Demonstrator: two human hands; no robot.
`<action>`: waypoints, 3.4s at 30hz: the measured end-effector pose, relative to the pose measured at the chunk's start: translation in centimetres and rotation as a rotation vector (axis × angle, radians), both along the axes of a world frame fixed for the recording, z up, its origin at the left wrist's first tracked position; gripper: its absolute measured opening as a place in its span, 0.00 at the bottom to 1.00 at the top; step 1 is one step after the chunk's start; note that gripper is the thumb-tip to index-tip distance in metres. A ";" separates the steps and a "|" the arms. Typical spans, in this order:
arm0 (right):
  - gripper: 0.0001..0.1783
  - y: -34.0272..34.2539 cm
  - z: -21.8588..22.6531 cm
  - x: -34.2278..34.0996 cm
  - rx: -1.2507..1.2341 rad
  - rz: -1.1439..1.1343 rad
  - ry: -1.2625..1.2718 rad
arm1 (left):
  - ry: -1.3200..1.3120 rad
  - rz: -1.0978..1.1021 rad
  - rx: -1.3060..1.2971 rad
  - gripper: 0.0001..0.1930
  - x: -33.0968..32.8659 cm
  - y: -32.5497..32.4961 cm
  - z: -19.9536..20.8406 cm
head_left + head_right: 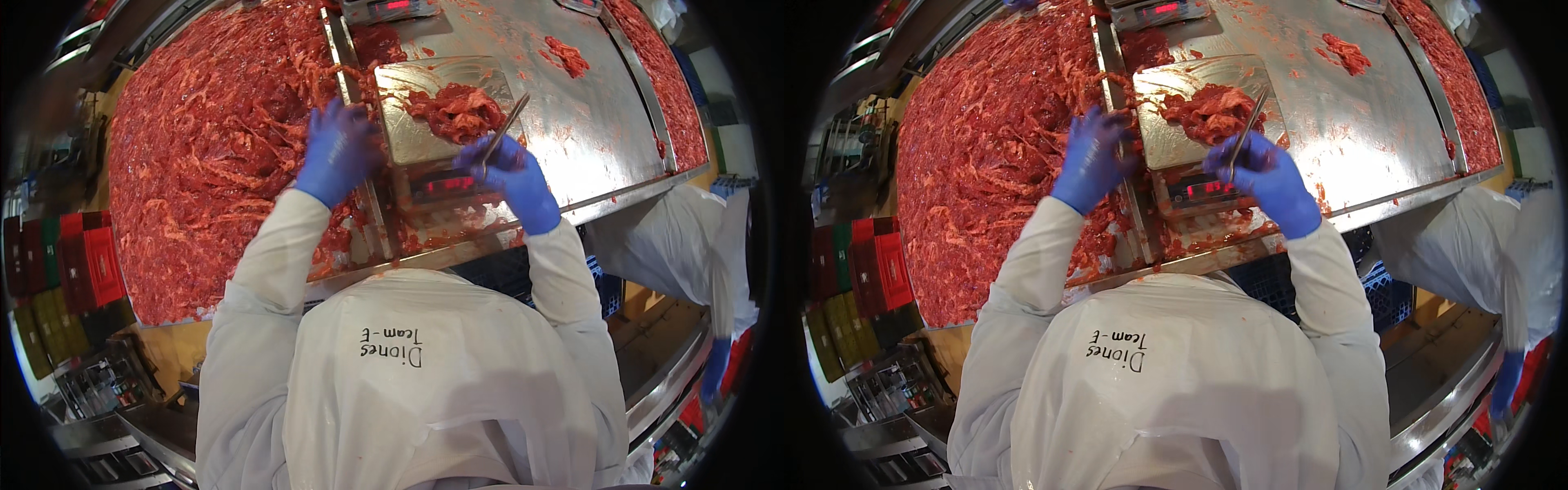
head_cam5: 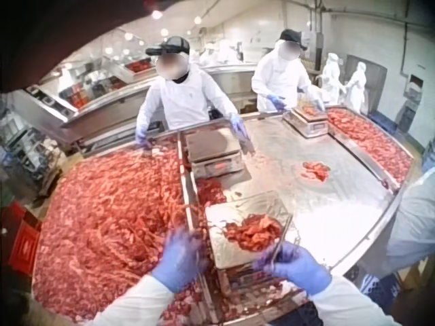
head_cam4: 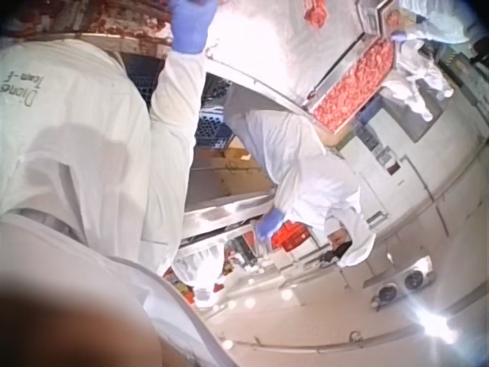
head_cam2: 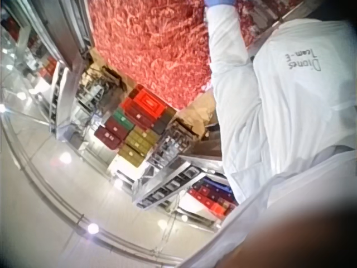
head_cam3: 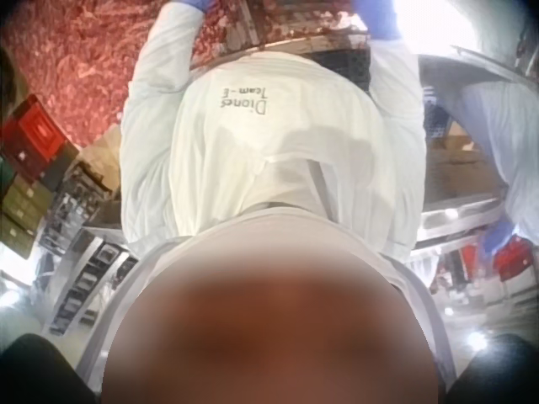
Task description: The person uses a knife to cut pieces of raw red meat on a metal table. They repeatedly pick up chunks of meat, slice them into smaller portions, and place the cut pieces onto a digital scale.
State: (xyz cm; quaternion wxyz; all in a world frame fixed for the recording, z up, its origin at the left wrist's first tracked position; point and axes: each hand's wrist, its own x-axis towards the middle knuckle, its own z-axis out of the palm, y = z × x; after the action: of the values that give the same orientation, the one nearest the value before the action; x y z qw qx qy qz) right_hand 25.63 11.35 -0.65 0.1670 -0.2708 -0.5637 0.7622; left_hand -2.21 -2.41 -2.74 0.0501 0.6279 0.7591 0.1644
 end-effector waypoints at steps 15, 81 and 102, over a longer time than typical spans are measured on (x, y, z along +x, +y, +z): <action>0.18 -2.4 -0.9 3.8 -0.036 -0.062 -0.127 | -1.144 -0.157 -0.217 0.18 0.8 0.9 6.3; 0.28 -2.8 -9.9 8.4 0.567 -0.501 -0.462 | -0.770 0.084 -0.083 0.08 -0.1 -1.1 2.0; 0.17 -0.2 4.8 -0.9 0.196 0.075 -0.111 | -0.521 0.006 0.039 0.37 1.7 9.4 2.1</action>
State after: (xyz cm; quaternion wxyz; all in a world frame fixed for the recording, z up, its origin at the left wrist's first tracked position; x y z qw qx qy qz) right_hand 24.72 11.14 4.11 0.1325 -0.2737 -0.6538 0.6929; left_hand -0.55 7.01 -0.60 0.2314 0.5630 0.7190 0.3354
